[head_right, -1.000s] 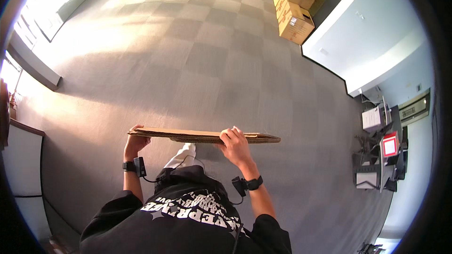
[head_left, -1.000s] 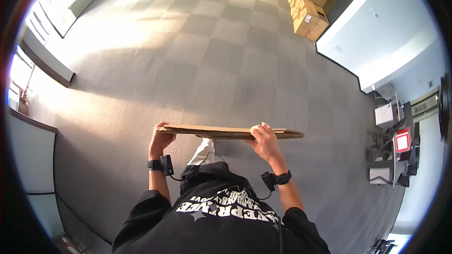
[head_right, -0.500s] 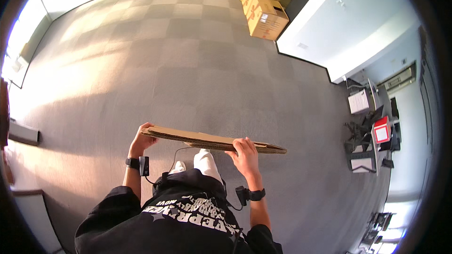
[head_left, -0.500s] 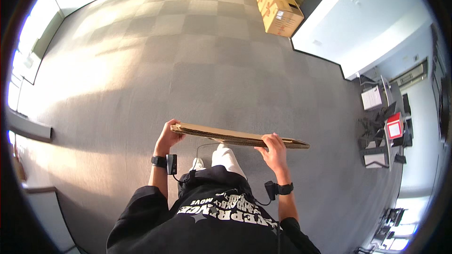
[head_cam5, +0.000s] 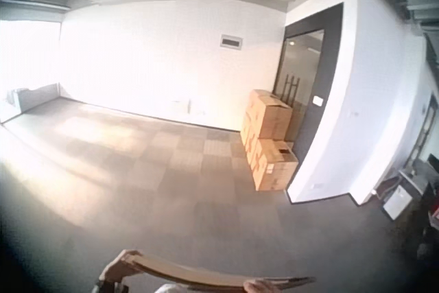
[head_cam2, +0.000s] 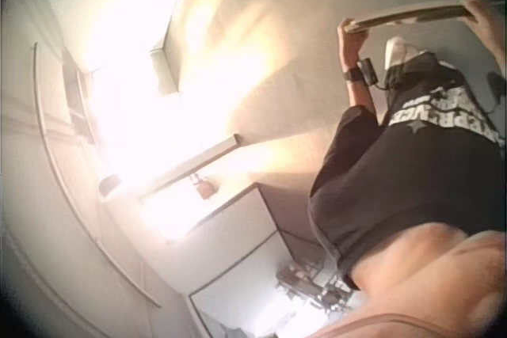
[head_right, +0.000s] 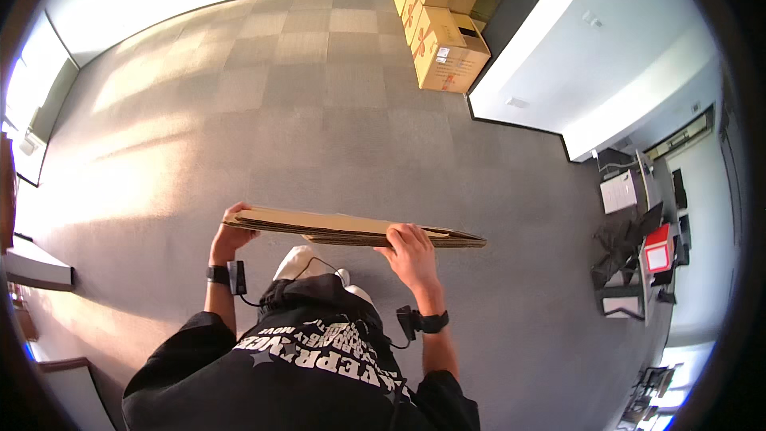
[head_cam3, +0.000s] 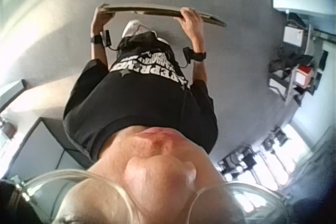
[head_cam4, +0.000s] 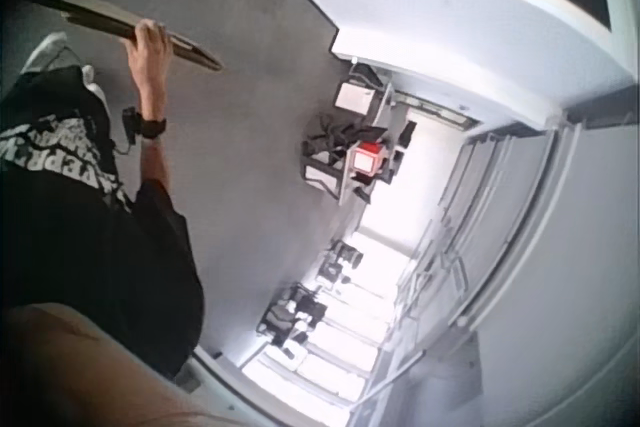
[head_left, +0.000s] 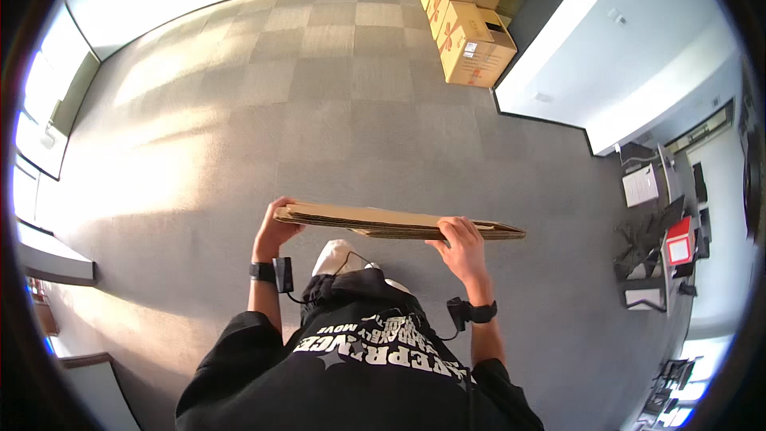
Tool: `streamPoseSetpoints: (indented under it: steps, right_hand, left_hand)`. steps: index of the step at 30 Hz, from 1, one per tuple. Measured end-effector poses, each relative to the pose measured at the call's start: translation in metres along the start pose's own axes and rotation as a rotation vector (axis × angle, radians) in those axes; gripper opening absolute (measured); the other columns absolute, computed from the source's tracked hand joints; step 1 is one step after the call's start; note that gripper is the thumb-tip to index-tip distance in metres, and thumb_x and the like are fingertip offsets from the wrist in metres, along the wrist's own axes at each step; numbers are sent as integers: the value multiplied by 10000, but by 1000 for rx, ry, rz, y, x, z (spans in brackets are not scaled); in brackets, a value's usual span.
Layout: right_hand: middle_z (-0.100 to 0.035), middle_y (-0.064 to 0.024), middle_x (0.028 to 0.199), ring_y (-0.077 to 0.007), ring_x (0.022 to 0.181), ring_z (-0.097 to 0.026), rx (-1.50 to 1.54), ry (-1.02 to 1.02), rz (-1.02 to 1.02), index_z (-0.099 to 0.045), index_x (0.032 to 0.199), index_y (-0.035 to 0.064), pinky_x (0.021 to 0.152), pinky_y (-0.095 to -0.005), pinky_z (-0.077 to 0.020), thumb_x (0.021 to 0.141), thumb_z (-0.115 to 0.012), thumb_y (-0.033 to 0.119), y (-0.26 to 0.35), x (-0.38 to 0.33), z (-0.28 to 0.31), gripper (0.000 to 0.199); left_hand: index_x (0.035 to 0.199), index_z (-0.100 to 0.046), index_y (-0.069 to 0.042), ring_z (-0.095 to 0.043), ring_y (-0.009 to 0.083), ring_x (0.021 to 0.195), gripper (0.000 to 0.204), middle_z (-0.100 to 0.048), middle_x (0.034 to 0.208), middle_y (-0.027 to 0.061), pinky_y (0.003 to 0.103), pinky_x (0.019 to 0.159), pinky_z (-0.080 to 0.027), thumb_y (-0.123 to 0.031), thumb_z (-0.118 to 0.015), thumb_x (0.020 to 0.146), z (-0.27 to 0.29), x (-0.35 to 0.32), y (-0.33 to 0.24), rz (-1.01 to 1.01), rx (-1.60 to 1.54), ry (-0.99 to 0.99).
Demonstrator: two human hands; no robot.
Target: The person picks up a flat cardboard box from a hallway floor, unfolds it by hand into a box shape, and places it on top of a stack of boxes.
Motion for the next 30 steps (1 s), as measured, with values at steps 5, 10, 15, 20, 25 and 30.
streamPoseSetpoints:
  steps: [5,10,15,20,25,30]
  right_hand:
    - [-631,-32,966,-240,865,-596,22,62,11,-600,922,47,755,-376,-503,705,-829,218,-31,46,-10,358]
    - [-636,-43,963,-247,839,-603,-2,128,24,-608,911,45,722,-370,-515,699,-833,198,-121,189,-61,346]
    - [-644,-66,925,-267,832,-618,17,179,-72,-604,908,37,705,-381,-512,702,-831,158,-183,250,-74,330]
    - [-626,-43,940,-244,832,-603,-37,121,-108,-588,908,45,669,-372,-505,699,-826,167,-249,343,-85,339]
    - [-620,-43,931,-246,834,-604,-19,187,-24,-575,886,44,674,-372,-507,701,-821,162,-276,396,-108,329]
    - [-608,-41,939,-251,867,-600,55,227,-20,-557,886,54,683,-385,-514,733,-792,159,-342,486,-164,299]
  left_hand:
    - [991,-582,-30,-652,147,724,107,-652,850,55,281,606,-572,-34,-598,885,-16,36,-20,81,-202,-67]
    - [899,-599,-41,-650,211,702,246,-655,842,94,313,607,-572,-257,-491,947,15,225,-23,180,-357,-68]
    - [1040,-633,-2,-692,248,837,425,-688,955,153,316,648,-595,-352,-408,958,-8,349,-26,328,-375,-77]
    - [824,-593,-53,-692,256,729,354,-673,836,117,328,577,-600,-299,-395,983,-45,457,-86,546,-418,-78]
    - [1064,-622,43,-708,272,832,435,-682,929,177,306,607,-616,-316,-392,975,-25,502,-74,493,-569,30]
    - [1182,-561,51,-691,319,963,617,-659,1070,267,405,840,-593,-492,-329,1003,5,590,-92,502,-202,-281]
Point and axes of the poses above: each hand's wrist, its own x-axis towards the middle knuckle, its own z-axis out of the back of the hand, y = z × x, the point moved 6 cm from there along x, towards the middle knuckle
